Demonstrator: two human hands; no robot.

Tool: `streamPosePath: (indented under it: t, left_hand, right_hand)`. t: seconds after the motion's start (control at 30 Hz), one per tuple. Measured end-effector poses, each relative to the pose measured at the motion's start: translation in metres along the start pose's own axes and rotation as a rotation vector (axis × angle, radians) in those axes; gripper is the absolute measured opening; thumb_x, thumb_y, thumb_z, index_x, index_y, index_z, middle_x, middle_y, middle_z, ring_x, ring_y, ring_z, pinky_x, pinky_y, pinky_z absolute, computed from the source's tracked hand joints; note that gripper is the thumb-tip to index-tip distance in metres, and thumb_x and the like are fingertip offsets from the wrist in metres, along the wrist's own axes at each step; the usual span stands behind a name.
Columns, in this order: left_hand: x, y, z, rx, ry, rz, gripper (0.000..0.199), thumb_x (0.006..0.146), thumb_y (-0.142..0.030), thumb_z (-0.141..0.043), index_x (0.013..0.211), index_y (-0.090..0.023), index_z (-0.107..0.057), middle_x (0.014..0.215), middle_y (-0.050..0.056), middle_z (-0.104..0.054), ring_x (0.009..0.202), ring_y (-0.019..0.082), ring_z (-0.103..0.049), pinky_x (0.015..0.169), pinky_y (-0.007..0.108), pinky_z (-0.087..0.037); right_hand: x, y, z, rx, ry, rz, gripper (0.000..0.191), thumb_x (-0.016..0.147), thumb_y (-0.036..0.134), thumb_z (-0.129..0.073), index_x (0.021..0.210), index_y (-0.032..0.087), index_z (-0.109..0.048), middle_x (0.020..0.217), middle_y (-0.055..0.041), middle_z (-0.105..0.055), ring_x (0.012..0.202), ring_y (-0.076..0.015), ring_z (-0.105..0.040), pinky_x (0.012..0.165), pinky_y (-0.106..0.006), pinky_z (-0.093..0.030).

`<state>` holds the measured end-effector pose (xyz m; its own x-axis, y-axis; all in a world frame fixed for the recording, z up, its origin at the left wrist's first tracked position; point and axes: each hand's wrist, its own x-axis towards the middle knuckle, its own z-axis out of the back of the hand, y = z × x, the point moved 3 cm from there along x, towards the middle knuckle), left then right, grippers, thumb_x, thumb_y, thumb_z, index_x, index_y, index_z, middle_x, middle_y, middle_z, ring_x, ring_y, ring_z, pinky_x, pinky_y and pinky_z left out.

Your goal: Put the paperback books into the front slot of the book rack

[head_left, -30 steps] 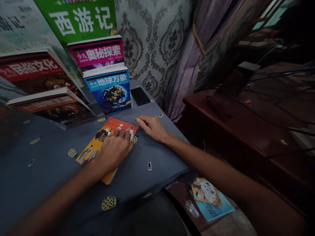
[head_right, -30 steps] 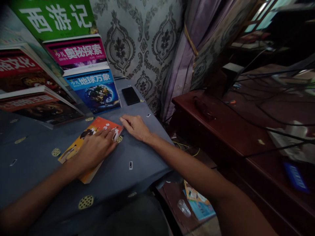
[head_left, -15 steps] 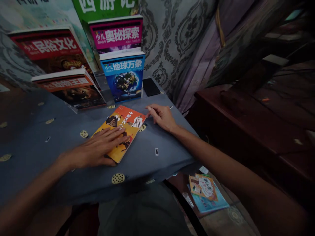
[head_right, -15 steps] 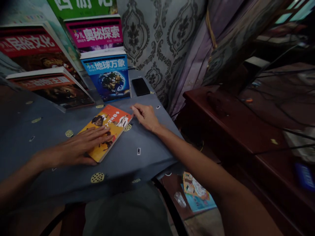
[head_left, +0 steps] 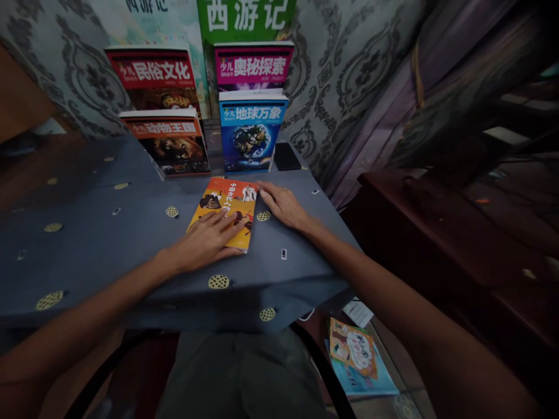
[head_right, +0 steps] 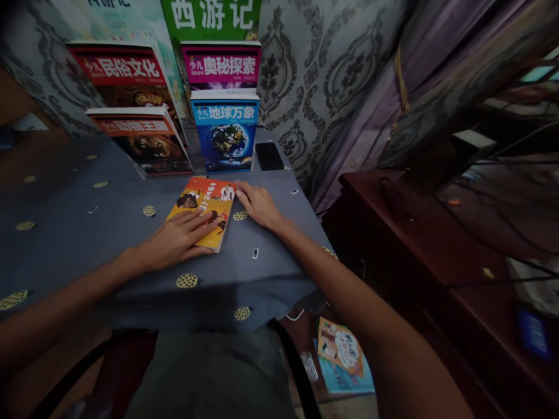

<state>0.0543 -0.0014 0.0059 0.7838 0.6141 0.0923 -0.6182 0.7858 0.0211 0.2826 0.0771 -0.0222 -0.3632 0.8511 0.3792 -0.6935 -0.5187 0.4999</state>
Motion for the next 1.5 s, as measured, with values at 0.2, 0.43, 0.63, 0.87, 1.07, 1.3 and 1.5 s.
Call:
streamPosePath:
  t: [0.2, 0.43, 0.63, 0.87, 1.07, 1.3, 1.5]
  left_hand:
    - [-0.004, -0.001, -0.009, -0.024, -0.131, 0.034, 0.057, 0.101, -0.056, -0.043, 0.148, -0.022, -0.049, 0.149, 0.011, -0.054, 0.142, 0.028, -0.047, 0.119, 0.049, -0.035]
    - [-0.005, -0.002, -0.009, -0.038, -0.183, 0.031, 0.048, 0.104, -0.045, -0.042, 0.142, -0.019, -0.056, 0.147, 0.013, -0.056, 0.142, 0.028, -0.047, 0.119, 0.051, -0.035]
    - [-0.005, -0.003, -0.008, -0.046, -0.2, 0.021, 0.045, 0.105, -0.039, -0.037, 0.141, -0.02, -0.056, 0.146, 0.012, -0.058, 0.139, 0.026, -0.051, 0.118, 0.051, -0.036]
    - [-0.006, -0.004, -0.008, -0.025, -0.165, 0.009, 0.047, 0.106, -0.036, -0.036, 0.145, -0.016, -0.052, 0.148, 0.014, -0.055, 0.14, 0.027, -0.049, 0.118, 0.049, -0.036]
    - [-0.006, 0.0, -0.009, -0.055, -0.142, 0.014, 0.043, 0.105, -0.033, -0.037, 0.142, -0.019, -0.056, 0.148, 0.011, -0.055, 0.142, 0.026, -0.046, 0.119, 0.049, -0.035]
    - [-0.01, 0.0, -0.014, -0.045, -0.17, 0.004, 0.043, 0.106, -0.029, -0.036, 0.142, -0.016, -0.055, 0.151, 0.012, -0.052, 0.144, 0.03, -0.043, 0.118, 0.049, -0.036]
    - [-0.011, -0.001, -0.017, -0.039, -0.223, 0.004, 0.041, 0.106, -0.03, -0.037, 0.141, -0.019, -0.055, 0.15, 0.007, -0.055, 0.144, 0.029, -0.043, 0.117, 0.048, -0.037]
  right_hand:
    - [0.004, 0.001, -0.006, -0.038, 0.037, 0.064, 0.056, 0.104, 0.052, -0.028, 0.149, 0.023, -0.046, 0.15, -0.0108, -0.055, 0.132, -0.0317, -0.056, 0.11, -0.056, -0.041]
    - [-0.015, 0.023, 0.001, 0.073, -0.018, 0.047, 0.053, 0.104, 0.051, -0.032, 0.14, 0.021, -0.056, 0.137, -0.0115, -0.066, 0.124, -0.0313, -0.061, 0.108, -0.055, -0.043]
    - [-0.06, 0.072, -0.002, 0.435, -0.035, 0.01, 0.053, 0.103, 0.056, -0.034, 0.133, 0.022, -0.062, 0.115, -0.0089, -0.077, 0.122, -0.0245, -0.064, 0.11, -0.047, -0.044]
    - [-0.072, 0.091, 0.001, 0.592, -0.069, -0.058, 0.059, 0.099, 0.066, -0.038, 0.115, 0.022, -0.073, 0.101, -0.0084, -0.079, 0.107, -0.0244, -0.071, 0.106, -0.045, -0.047]
    - [-0.072, 0.098, 0.001, 0.533, 0.054, -0.012, 0.052, 0.102, 0.057, -0.04, 0.091, 0.024, -0.078, 0.091, -0.0073, -0.078, 0.102, -0.023, -0.07, 0.098, -0.042, -0.051]
    - [-0.076, 0.105, 0.003, 0.378, 0.001, 0.14, 0.026, 0.101, 0.028, -0.049, 0.095, 0.024, -0.075, 0.096, -0.008, -0.076, 0.093, -0.0208, -0.069, 0.085, -0.039, -0.056]
    - [-0.071, 0.113, 0.01, 0.208, -0.032, 0.361, 0.019, 0.095, 0.014, -0.053, 0.098, 0.019, -0.071, 0.09, -0.0073, -0.076, 0.09, -0.0197, -0.068, 0.084, -0.038, -0.056]
